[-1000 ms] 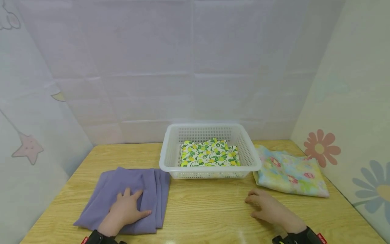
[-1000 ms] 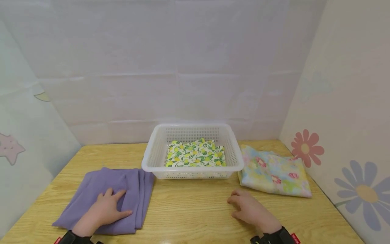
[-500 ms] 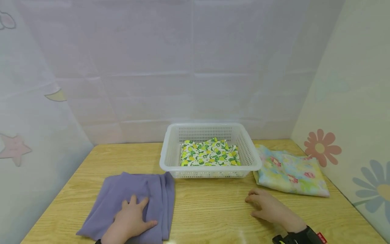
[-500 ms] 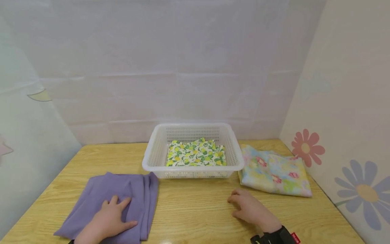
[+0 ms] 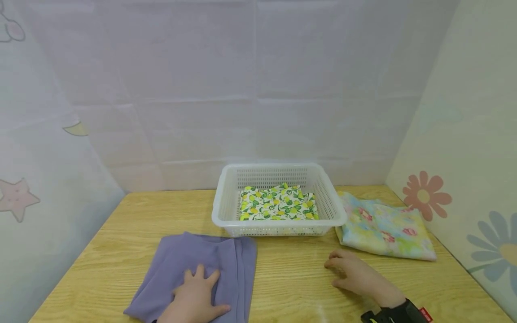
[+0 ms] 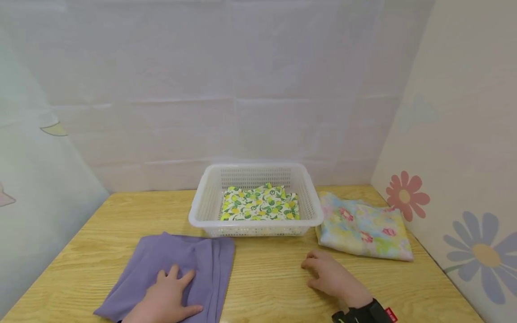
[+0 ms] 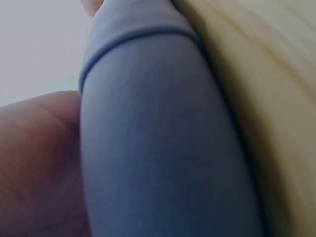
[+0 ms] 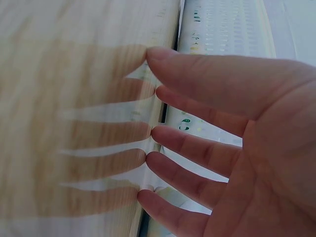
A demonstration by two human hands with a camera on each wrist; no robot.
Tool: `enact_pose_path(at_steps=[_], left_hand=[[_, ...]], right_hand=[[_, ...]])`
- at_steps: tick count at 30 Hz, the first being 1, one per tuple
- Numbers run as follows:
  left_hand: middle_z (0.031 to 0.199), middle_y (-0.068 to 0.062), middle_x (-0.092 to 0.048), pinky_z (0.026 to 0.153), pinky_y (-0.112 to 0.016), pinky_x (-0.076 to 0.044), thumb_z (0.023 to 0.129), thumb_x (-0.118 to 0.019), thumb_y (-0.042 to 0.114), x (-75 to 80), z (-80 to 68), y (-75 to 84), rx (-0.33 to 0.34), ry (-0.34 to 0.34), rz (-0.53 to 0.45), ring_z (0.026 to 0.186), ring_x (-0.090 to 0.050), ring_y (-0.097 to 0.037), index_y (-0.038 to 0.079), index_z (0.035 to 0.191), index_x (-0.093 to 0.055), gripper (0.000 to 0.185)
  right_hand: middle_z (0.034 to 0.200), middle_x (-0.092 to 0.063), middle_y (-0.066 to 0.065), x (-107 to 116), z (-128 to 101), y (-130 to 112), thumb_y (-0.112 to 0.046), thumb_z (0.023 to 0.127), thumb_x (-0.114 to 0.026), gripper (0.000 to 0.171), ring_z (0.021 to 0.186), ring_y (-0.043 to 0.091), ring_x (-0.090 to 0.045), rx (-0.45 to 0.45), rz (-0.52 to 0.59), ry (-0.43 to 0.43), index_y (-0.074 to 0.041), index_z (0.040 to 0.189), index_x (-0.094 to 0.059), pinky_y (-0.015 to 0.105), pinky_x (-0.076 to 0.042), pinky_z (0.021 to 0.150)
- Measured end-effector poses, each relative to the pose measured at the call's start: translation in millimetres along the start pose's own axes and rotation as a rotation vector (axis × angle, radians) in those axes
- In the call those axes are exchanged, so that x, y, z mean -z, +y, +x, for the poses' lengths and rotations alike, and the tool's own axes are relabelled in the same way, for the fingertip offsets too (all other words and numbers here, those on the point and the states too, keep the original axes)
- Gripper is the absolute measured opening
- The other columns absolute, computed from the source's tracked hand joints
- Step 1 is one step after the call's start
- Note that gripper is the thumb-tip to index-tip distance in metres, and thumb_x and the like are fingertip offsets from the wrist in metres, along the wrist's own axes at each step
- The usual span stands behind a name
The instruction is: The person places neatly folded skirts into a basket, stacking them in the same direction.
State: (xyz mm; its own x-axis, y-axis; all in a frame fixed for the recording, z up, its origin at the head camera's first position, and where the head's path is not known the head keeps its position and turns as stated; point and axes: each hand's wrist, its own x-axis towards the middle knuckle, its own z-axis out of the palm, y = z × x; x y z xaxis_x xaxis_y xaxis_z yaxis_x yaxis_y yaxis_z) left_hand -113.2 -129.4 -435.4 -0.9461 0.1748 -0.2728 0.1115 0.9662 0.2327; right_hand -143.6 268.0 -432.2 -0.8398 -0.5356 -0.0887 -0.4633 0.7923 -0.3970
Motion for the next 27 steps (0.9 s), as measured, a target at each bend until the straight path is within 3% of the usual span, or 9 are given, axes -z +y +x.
enact_pose_path(at_steps=[12, 27], left_hand=[[0.131, -0.024, -0.045, 0.059, -0.078, -0.037, 0.069, -0.066, 0.07, -0.9, 11.4, 47.8, -0.141, -0.014, 0.034, 0.113, -0.04, -0.053, 0.015, 0.132, -0.056, 0.084], [0.126, -0.019, -0.047, 0.056, -0.069, -0.043, 0.069, -0.06, 0.076, -6.2, 15.4, 90.5, -0.15, -0.018, 0.089, 0.107, -0.043, -0.044, 0.018, 0.136, -0.053, 0.089]], right_hand=[[0.111, -0.057, 0.008, -2, -2, -2, -0.017, 0.075, -0.078, 0.036, 0.097, 0.031, -0.057, 0.017, -0.023, 0.025, -0.008, 0.108, -0.068, 0.038, -0.051, 0.078], [0.112, -0.057, 0.009, 1, -6, -7, -0.017, 0.075, -0.078, 0.036, 0.097, 0.031, -0.058, 0.02, 0.016, 0.001, -0.007, 0.109, -0.067, 0.036, -0.052, 0.076]])
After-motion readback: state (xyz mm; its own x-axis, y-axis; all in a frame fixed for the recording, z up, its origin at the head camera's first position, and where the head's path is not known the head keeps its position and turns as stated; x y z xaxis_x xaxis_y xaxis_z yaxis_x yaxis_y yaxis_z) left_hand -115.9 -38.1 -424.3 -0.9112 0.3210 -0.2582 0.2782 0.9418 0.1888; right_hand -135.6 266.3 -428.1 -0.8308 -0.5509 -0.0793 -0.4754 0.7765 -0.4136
